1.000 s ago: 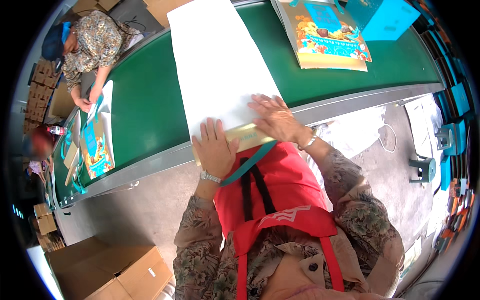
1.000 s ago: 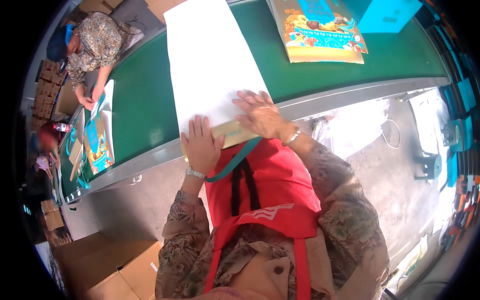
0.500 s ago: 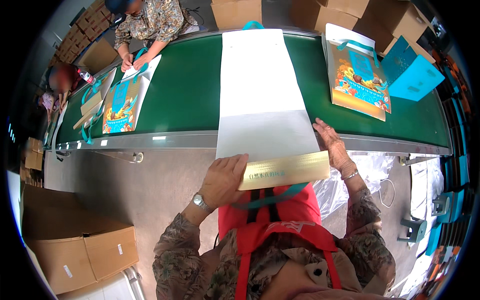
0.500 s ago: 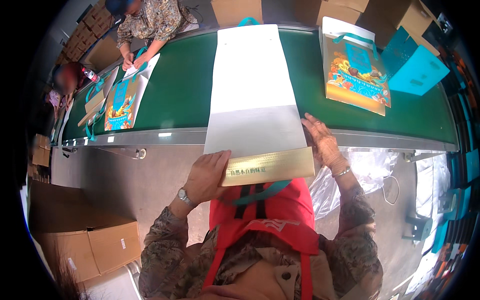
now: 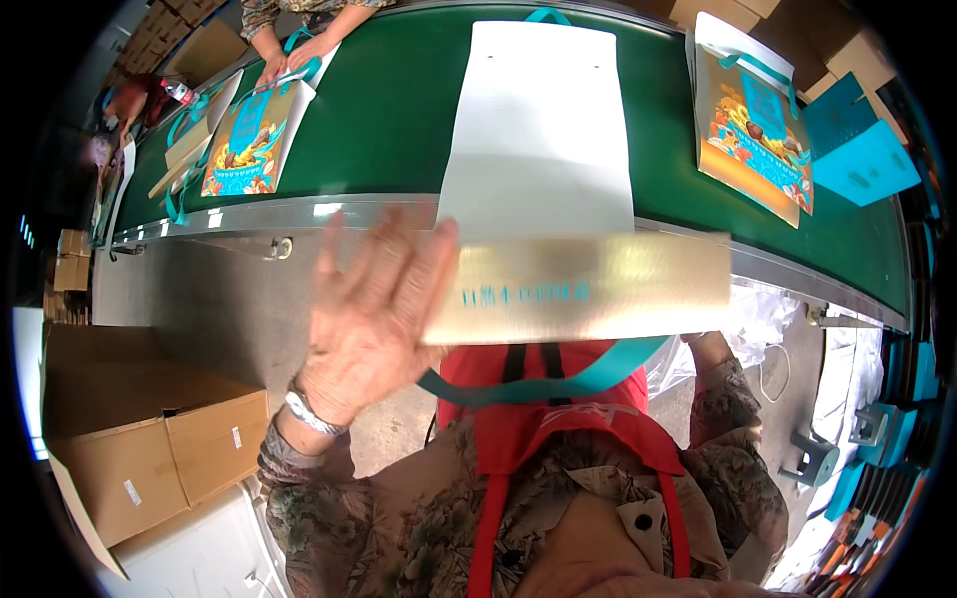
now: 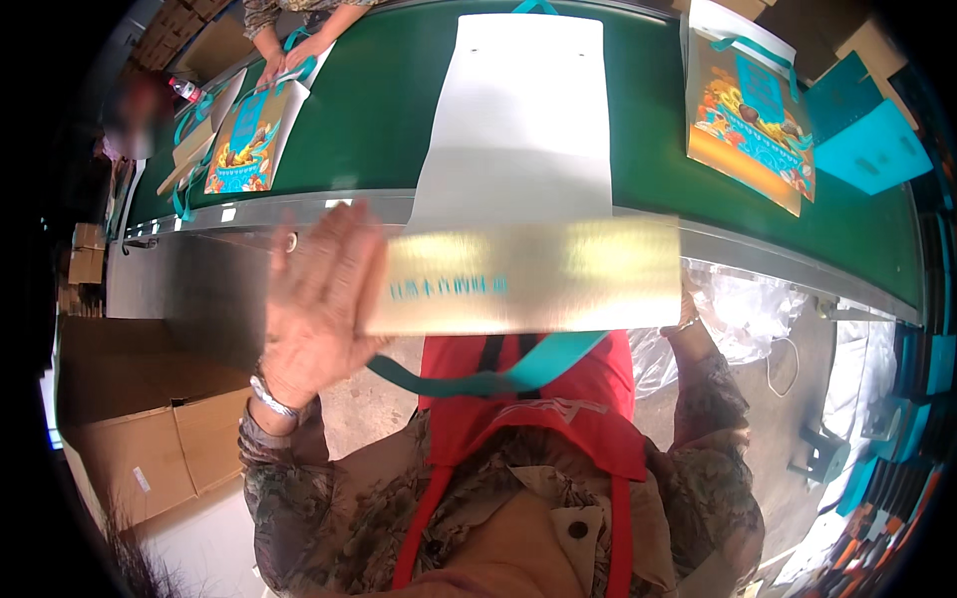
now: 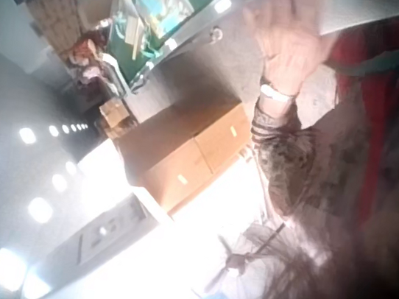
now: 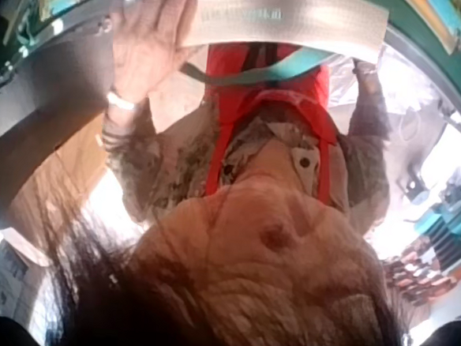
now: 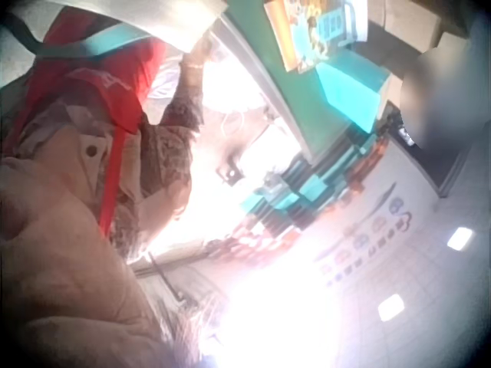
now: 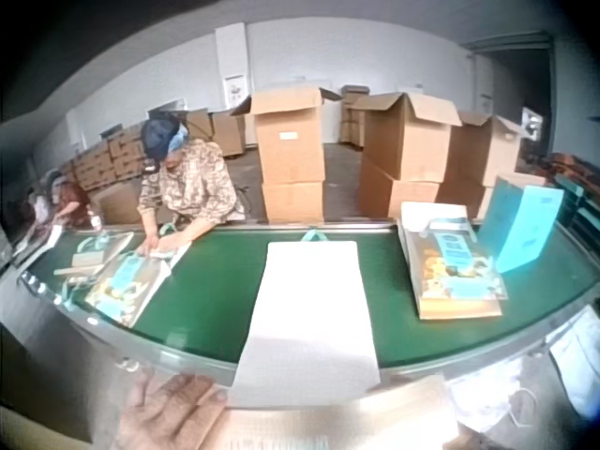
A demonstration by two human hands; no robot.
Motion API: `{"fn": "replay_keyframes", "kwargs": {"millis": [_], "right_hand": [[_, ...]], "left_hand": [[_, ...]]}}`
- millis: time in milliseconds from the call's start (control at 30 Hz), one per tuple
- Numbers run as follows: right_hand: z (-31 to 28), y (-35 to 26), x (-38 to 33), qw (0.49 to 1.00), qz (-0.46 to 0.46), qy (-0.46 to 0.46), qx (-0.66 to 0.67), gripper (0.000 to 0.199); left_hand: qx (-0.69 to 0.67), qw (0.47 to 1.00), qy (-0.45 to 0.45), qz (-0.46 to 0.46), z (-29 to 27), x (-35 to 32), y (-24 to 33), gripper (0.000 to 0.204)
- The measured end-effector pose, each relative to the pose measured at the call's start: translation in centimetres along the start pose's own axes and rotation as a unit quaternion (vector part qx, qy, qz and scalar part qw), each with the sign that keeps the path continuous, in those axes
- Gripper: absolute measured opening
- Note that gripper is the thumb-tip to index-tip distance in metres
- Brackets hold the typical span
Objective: The person assembles decorative paper bags on a conveyor belt by folding the top edge over a cardboard reinforcement strip and securing the handles through pre-punched holes.
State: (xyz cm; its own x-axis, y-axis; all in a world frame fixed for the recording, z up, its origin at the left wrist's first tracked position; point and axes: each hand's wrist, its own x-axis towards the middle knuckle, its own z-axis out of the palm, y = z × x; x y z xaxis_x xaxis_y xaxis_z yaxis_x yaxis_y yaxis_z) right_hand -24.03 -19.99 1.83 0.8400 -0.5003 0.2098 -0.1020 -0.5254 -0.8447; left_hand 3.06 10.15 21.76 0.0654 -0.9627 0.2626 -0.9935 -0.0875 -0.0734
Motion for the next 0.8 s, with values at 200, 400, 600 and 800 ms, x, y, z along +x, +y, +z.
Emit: {"fn": "replay_keyframes", "kwargs": {"millis": [200, 400, 600, 800], "right_hand": [[0.3, 2.0, 4.7, 0.968, 0.145, 0.104, 0.177, 0.038], [0.4, 3.2, 9.7, 0.978, 0.164, 0.106, -0.079, 0.057], [-0.3, 2.4, 9.8, 0.966, 0.206, 0.044, -0.151, 0.057], [-0.5, 3.5, 8.4, 0.946, 0.215, 0.144, -0.196, 0.072]], "left_hand": [[-0.246, 0.845, 0.441, -0.174, 2.8, 4.2, -6.9, 0.053], [-0.454, 0.766, 0.002, -0.455, 18.3, 5.2, -9.6, 0.094], [-0.373, 0.825, -0.038, -0.423, 26.0, 10.4, -9.8, 0.091], [-0.693, 0.596, -0.122, -0.386, 24.2, 10.8, -11.3, 0.060]]}}
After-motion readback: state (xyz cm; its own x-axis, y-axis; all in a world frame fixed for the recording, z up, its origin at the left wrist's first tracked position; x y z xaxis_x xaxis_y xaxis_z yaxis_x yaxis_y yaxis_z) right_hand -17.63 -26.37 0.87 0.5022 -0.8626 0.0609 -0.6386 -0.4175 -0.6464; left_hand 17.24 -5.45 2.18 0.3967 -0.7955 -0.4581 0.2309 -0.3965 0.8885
